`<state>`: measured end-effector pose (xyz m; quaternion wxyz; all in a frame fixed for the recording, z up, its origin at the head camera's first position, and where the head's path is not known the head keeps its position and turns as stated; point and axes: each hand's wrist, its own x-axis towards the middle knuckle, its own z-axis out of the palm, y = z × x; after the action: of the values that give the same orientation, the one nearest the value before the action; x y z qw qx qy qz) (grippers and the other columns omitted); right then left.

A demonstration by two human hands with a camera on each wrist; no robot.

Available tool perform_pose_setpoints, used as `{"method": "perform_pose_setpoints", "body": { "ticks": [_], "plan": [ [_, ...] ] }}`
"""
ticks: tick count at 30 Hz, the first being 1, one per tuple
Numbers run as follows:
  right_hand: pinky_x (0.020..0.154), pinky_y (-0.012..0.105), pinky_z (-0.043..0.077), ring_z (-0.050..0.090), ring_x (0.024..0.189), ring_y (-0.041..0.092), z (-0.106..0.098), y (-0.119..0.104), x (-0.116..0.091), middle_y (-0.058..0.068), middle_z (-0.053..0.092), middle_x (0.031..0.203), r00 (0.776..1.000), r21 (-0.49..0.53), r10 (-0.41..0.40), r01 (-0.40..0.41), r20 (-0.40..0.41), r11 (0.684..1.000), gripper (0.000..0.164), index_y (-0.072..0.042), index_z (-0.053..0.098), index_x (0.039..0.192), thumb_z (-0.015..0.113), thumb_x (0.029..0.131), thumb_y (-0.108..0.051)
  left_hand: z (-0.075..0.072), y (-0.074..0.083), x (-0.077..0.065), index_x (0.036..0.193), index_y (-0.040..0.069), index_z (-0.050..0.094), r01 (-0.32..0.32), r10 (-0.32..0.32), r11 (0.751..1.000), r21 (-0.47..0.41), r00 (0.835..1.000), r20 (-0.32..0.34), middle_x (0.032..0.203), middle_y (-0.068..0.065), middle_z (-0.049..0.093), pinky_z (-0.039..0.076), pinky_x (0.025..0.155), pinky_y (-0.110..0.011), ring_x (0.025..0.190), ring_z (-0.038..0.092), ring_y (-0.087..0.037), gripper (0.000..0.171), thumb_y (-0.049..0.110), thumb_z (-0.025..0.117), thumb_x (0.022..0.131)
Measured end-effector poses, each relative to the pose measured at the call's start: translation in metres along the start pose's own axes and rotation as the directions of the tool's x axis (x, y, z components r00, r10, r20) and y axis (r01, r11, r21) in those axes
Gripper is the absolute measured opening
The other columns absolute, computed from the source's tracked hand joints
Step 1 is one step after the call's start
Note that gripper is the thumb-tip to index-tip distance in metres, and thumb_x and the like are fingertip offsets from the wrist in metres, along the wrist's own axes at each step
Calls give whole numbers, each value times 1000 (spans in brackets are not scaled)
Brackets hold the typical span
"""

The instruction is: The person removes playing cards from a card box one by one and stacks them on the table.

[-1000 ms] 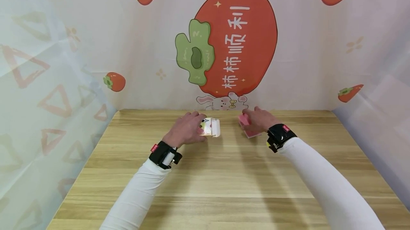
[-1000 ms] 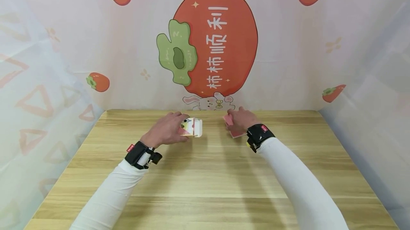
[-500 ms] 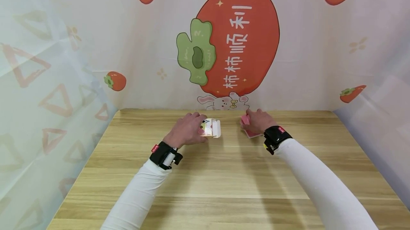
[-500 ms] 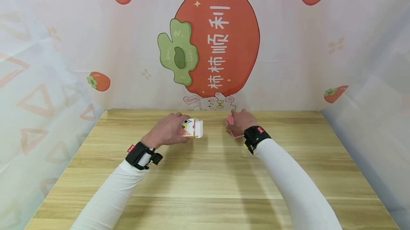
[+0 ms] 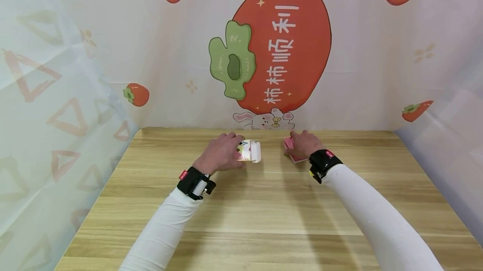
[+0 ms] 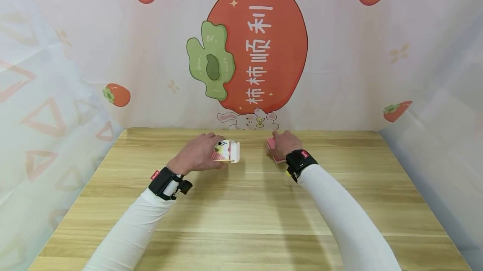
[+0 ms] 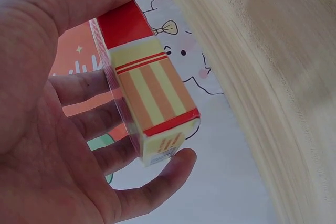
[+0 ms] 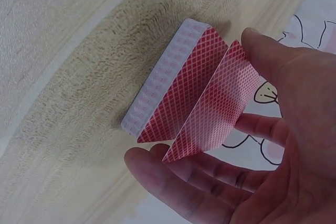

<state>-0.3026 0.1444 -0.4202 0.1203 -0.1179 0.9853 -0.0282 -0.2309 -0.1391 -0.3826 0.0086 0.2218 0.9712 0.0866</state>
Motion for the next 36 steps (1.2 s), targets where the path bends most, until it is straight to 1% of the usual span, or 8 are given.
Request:
{"method": "perform_pose_setpoints", "body": {
  "ticks": [11, 18, 26, 36],
  "plan": [
    [73, 43, 51, 53, 95, 37, 1, -2, -1, 27, 56, 115, 1000, 12, 24, -24, 15, 1000, 78, -4, 42, 151, 71, 92, -47, 0, 0, 0, 139, 9, 57, -3, 3, 1000, 2, 1000, -3, 123, -9, 61, 53, 80, -46, 103, 56, -27, 78, 40, 89, 75],
    [75, 44, 51, 52, 96, 36, 4, -1, 2, 24, 55, 112, 999, 12, 40, -41, 36, 999, 78, -5, 43, 150, 71, 91, -49, 0, 0, 0, 139, 9, 57, 3, -3, 1000, -3, 1000, 6, 122, -9, 61, 53, 79, -46, 102, 56, -27, 78, 40, 89, 75],
    [73, 43, 50, 53, 93, 36, 5, 0, 0, 25, 55, 112, 999, 32, 37, -39, 37, 999, 76, -4, 44, 148, 71, 92, -47, 0, 0, 0, 139, 9, 57, 3, -3, 1000, -2, 1000, 11, 123, -9, 61, 53, 81, -46, 103, 56, -28, 78, 41, 89, 75],
    [76, 45, 51, 53, 95, 36, 6, 0, 0, 25, 55, 113, 999, 46, 35, -36, 39, 998, 74, -4, 45, 147, 71, 92, -46, 1, 1, 0, 137, 9, 58, 2, -2, 1000, -8, 1000, 8, 121, -9, 62, 53, 80, -45, 101, 56, -27, 76, 39, 89, 75]
  ]
}}
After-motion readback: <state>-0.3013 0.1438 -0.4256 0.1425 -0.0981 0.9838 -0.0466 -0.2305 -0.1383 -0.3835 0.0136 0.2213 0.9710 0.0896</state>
